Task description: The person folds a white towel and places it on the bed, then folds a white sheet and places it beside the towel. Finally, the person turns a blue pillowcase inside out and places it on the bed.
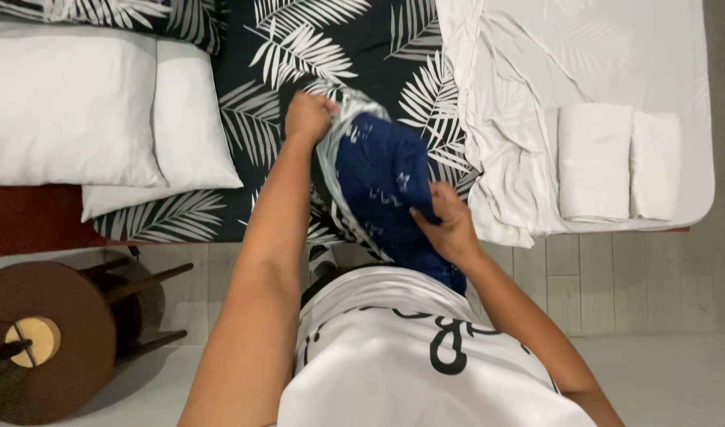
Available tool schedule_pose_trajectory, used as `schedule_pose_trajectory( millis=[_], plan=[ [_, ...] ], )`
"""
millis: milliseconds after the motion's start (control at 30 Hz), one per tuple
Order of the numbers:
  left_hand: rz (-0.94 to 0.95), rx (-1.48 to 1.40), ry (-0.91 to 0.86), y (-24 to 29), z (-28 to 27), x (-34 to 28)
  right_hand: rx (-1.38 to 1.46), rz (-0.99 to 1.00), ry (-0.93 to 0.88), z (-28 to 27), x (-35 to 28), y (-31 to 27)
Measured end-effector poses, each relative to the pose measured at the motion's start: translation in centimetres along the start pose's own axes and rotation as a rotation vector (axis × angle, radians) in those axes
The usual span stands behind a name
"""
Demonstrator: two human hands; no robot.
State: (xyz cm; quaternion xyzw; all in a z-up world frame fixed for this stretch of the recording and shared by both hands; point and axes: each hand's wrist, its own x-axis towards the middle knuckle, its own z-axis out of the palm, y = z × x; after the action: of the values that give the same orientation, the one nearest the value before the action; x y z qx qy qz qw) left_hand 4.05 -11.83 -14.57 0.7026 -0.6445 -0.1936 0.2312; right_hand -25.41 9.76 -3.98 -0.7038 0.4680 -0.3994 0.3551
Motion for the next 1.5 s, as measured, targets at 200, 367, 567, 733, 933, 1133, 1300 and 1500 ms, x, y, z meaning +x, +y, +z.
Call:
schedule_pose_trajectory(
  millis=[200,367,567,733,933,1133,1300,1500],
  plan=[
    [0.452,-0.486,-0.169,7.0,-6.5,-2.8,0.005,-0.133,-0.18,0.9,0.4,-1.8],
    [0.509,0.121,-0.311,8.8,-6.0,-5.5,0.086,-0.174,-0.25,1.9,-0.9,-1.1],
    [-0.165,-0.04,-0.146,2.3,0.0,-1.2,0.05,-0.302,-0.215,2.2,-1.1,-1.7],
    [-0.226,-0.78,0.072,5.8,-5.0,1.7,-0.014,-0.438,-0.03,-0.7,1.2,-2.4],
    [0.023,-1.879,-0.11,8.8,-11.4,-7.2,-0.198,-0.21,0.01,-5.6,2.9,-2.7],
    [-0.535,-1.833,-0.085,2.5,-2.9,-16.3,-0.578,-0.268,-0.27,-3.0,0.2,4.1],
    [-0.642,-0.762,-0.381,-6.1,6.5,-19.2,-0.717,0.049,-0.689,-0.6,-1.8,8.5],
    [-0.777,-0.827,-0.497,-4.7,9.0,-23.3,-0.29,0.414,-0.659,0.0,-2.1,13.3]
  ],
)
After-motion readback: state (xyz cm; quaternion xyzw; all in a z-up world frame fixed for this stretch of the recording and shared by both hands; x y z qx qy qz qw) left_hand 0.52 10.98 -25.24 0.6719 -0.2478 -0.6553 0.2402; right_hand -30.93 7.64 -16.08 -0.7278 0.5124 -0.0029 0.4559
